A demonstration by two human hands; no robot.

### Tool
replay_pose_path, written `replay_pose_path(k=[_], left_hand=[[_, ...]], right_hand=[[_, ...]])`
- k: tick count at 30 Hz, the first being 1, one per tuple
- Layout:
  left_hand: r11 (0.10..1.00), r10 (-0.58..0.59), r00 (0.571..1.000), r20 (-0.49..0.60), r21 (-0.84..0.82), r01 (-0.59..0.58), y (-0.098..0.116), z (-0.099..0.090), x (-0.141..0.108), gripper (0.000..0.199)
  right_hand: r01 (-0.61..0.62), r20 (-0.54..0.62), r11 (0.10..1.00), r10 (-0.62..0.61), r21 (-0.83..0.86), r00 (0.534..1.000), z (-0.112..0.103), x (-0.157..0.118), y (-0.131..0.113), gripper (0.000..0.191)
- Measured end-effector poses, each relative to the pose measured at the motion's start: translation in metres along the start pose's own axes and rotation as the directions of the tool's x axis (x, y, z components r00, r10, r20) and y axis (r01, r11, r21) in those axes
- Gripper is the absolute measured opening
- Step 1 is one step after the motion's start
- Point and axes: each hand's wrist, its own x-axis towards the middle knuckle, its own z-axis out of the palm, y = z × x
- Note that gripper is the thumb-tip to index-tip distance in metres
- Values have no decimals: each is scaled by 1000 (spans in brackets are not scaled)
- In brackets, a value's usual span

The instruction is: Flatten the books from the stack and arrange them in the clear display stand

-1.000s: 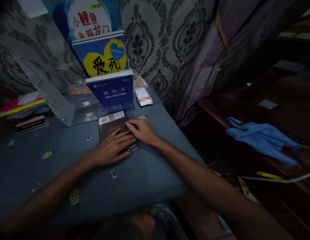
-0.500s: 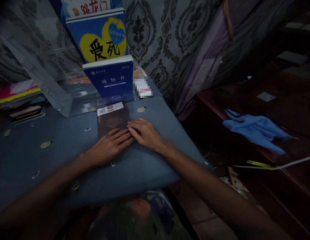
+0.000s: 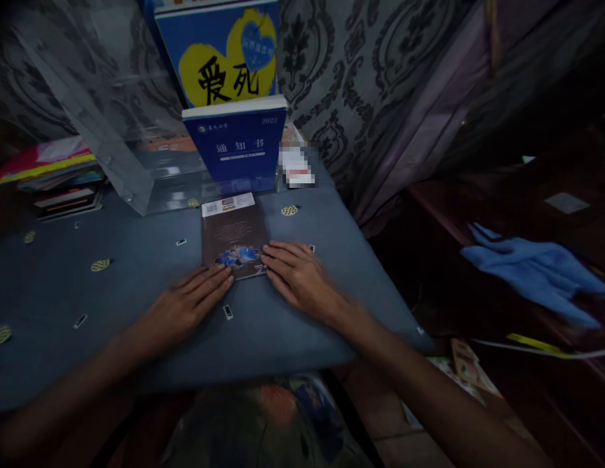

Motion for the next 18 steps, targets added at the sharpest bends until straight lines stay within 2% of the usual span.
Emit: replay_pose_path(k=[5,8,11,18], left_hand=[[994,-111,993,-39,-9,110,4,-3,-19,44],[980,-196,980,-25,-37,195,7,-3,-26,43],[973,-220,974,-54,-87,215,9,0,-30,40],[962,-242,959,-150,-165,217,12,7,-29,37]], right_hand=[[106,62,994,-105,-19,993,-2,1,-15,32],[165,120,986,-167,25,979,4,9,-28,34],[217,189,971,-232,97,954,12,19,-41,40],[171,328,960,-239,223,914,20,46,-51,52]])
